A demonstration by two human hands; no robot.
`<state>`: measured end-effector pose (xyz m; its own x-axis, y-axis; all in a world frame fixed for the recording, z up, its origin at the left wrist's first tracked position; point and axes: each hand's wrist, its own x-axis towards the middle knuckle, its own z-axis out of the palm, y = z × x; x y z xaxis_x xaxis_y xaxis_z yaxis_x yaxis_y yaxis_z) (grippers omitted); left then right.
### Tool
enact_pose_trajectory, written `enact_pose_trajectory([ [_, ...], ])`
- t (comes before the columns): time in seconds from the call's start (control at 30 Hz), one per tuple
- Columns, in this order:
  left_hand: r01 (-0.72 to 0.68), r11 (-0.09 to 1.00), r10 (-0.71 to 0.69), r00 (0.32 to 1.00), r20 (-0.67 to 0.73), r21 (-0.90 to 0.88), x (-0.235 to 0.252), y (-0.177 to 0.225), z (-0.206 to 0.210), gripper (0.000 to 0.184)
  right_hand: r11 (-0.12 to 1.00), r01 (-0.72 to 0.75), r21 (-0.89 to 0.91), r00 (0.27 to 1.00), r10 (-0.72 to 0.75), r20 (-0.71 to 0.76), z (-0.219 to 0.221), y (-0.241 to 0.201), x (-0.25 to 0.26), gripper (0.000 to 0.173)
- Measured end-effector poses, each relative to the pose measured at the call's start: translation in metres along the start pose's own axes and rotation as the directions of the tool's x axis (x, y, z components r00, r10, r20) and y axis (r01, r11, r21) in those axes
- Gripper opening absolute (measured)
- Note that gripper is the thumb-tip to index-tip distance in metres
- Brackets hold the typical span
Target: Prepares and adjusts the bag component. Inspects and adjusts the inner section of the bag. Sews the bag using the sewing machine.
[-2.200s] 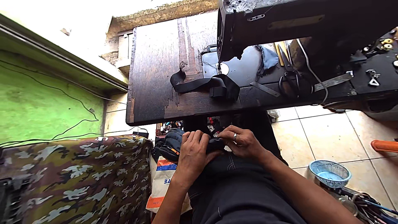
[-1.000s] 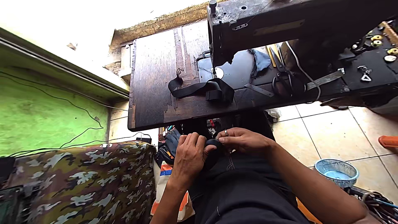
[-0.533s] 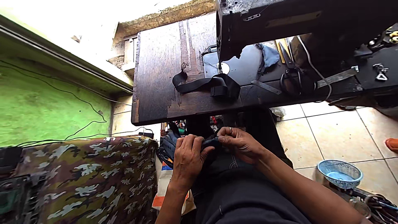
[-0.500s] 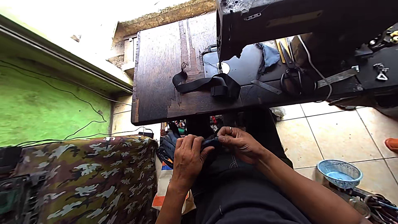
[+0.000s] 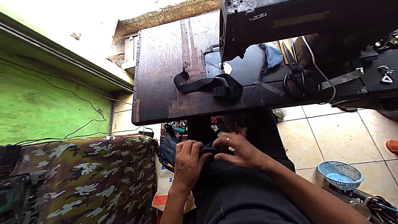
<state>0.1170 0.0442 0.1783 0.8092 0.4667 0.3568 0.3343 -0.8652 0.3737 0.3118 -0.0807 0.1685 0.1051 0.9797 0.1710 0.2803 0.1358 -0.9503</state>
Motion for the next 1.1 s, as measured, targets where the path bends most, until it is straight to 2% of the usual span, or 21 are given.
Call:
enact_pose_trajectory([
  [0.17,0.007,1.000,-0.007,1.000,0.003,0.014,0.001,0.001,0.000,0.056,0.978,-0.159,0.137,0.984,0.145,0.107,-0.002,0.001,-0.002,0.031],
  [0.3,-0.048,0.999,0.047,0.999,0.023,0.018,0.004,0.004,0.005,0.055,0.963,-0.270,0.014,0.942,0.261,0.213,-0.016,-0.009,0.002,0.030],
  [0.37,-0.053,0.998,0.053,0.998,0.022,0.016,0.004,0.007,0.007,0.054,0.921,-0.363,0.143,0.916,0.325,0.235,-0.021,-0.008,0.003,0.024],
  [0.43,-0.047,0.999,0.047,0.998,0.034,0.015,0.004,0.008,0.006,0.052,0.804,-0.442,0.398,0.895,0.364,0.259,-0.020,-0.004,0.000,0.014],
  [0.5,-0.044,0.999,0.043,0.998,0.043,0.013,0.004,0.008,0.005,0.052,0.728,-0.452,0.515,0.892,0.367,0.264,-0.016,-0.001,-0.002,0.010],
  [0.57,-0.036,0.999,0.036,0.998,0.044,0.007,0.003,0.007,0.005,0.052,0.756,-0.431,0.492,0.902,0.348,0.256,-0.015,0.000,-0.002,0.012],
  [0.67,-0.034,0.999,0.034,0.999,0.041,-0.001,0.003,0.004,0.004,0.053,0.846,-0.414,0.336,0.904,0.339,0.261,-0.017,0.000,-0.001,0.027],
  [0.73,-0.048,0.999,0.048,0.998,0.038,-0.006,0.003,0.004,0.006,0.052,0.832,-0.428,0.353,0.899,0.348,0.267,-0.018,-0.001,-0.001,0.023],
  [0.87,-0.052,0.999,0.052,0.998,0.035,-0.013,0.004,0.008,0.007,0.051,0.612,-0.468,0.638,0.878,0.403,0.257,-0.013,0.006,-0.005,0.004],
  [1.03,-0.019,1.000,0.019,1.000,0.022,-0.002,0.001,0.009,0.006,0.051,0.313,-0.422,0.851,0.844,0.478,0.243,0.002,0.004,-0.008,0.008],
  [1.1,-0.016,1.000,0.016,1.000,0.008,-0.015,0.000,0.008,0.006,0.050,0.293,-0.401,0.868,0.848,0.478,0.230,0.004,0.002,-0.008,0.011],
])
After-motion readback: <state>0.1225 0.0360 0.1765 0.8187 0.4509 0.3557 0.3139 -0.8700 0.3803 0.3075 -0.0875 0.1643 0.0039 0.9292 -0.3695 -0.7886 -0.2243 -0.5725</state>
